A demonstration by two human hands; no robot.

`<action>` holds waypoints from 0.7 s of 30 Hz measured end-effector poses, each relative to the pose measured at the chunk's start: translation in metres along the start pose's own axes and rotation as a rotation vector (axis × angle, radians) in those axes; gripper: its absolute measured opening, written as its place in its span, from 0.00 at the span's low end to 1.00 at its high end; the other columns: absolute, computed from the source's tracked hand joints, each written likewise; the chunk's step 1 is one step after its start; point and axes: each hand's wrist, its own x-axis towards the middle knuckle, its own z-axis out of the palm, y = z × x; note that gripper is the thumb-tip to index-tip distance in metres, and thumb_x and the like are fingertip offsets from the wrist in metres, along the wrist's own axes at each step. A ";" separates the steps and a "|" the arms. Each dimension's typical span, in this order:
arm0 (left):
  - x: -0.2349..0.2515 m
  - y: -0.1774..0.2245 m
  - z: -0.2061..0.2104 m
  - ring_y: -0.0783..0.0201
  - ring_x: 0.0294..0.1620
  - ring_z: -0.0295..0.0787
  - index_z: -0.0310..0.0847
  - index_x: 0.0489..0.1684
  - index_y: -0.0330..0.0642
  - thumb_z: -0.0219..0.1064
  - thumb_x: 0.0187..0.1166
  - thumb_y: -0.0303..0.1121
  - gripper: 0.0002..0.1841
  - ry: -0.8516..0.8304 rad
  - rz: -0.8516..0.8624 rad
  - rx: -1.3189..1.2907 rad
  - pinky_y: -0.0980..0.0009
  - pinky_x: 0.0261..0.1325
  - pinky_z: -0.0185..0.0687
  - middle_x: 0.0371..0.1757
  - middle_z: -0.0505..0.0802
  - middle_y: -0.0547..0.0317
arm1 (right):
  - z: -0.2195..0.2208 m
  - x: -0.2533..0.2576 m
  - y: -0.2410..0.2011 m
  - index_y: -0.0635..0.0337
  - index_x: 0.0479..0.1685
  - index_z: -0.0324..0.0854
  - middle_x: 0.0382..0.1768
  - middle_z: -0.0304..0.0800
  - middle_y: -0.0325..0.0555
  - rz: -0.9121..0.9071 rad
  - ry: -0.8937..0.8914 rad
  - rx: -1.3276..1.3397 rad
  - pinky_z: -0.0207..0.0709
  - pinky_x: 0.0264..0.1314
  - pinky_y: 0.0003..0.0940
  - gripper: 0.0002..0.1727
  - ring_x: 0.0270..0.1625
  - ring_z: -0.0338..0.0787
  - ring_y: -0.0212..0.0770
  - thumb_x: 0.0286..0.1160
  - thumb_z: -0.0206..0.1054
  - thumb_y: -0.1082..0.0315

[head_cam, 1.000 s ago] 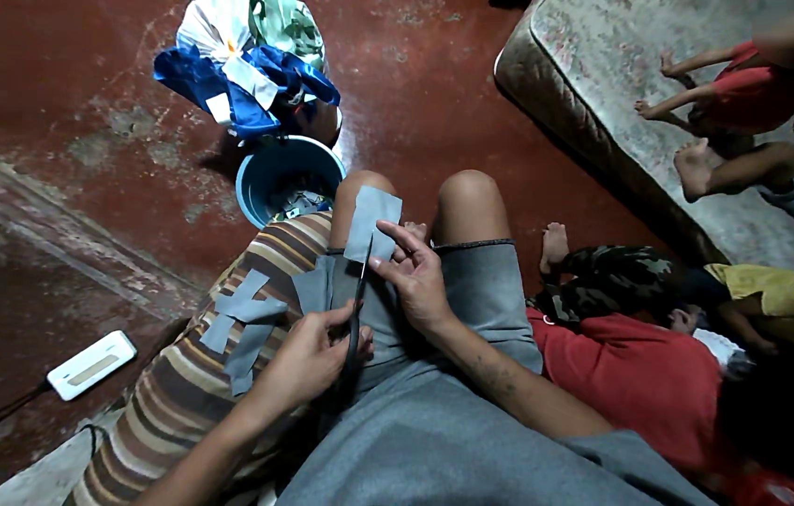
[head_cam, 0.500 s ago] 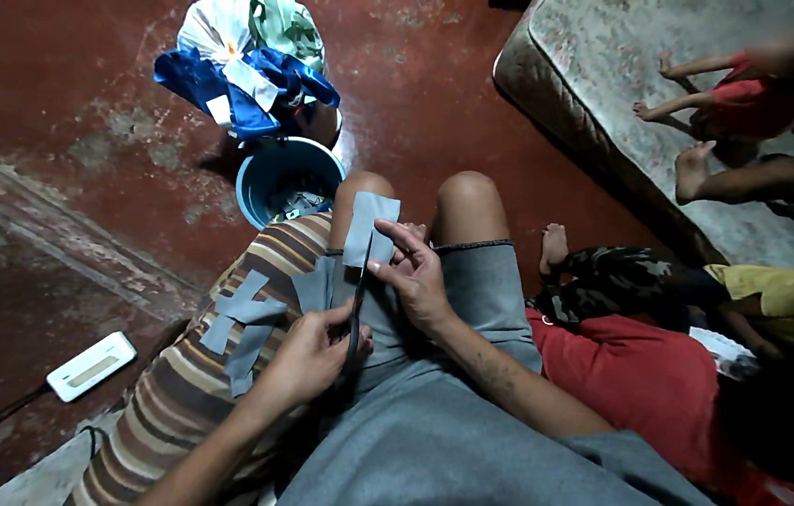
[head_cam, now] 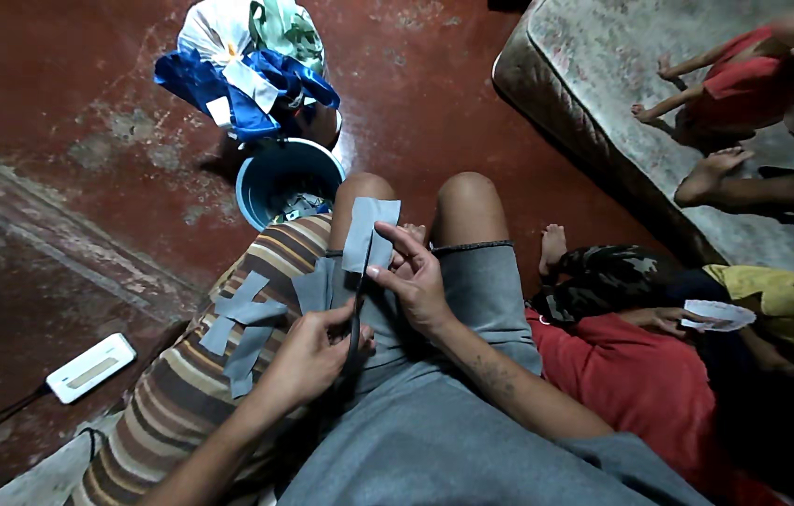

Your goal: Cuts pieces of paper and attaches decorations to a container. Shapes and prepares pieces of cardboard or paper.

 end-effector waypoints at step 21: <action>0.005 0.006 -0.001 0.68 0.49 0.96 0.77 0.78 0.42 0.67 0.83 0.39 0.25 -0.002 0.016 0.020 0.68 0.59 0.93 0.49 0.98 0.64 | 0.001 -0.003 0.002 0.58 0.76 0.78 0.73 0.77 0.52 -0.001 -0.041 -0.013 0.89 0.62 0.42 0.36 0.64 0.88 0.46 0.60 0.75 0.83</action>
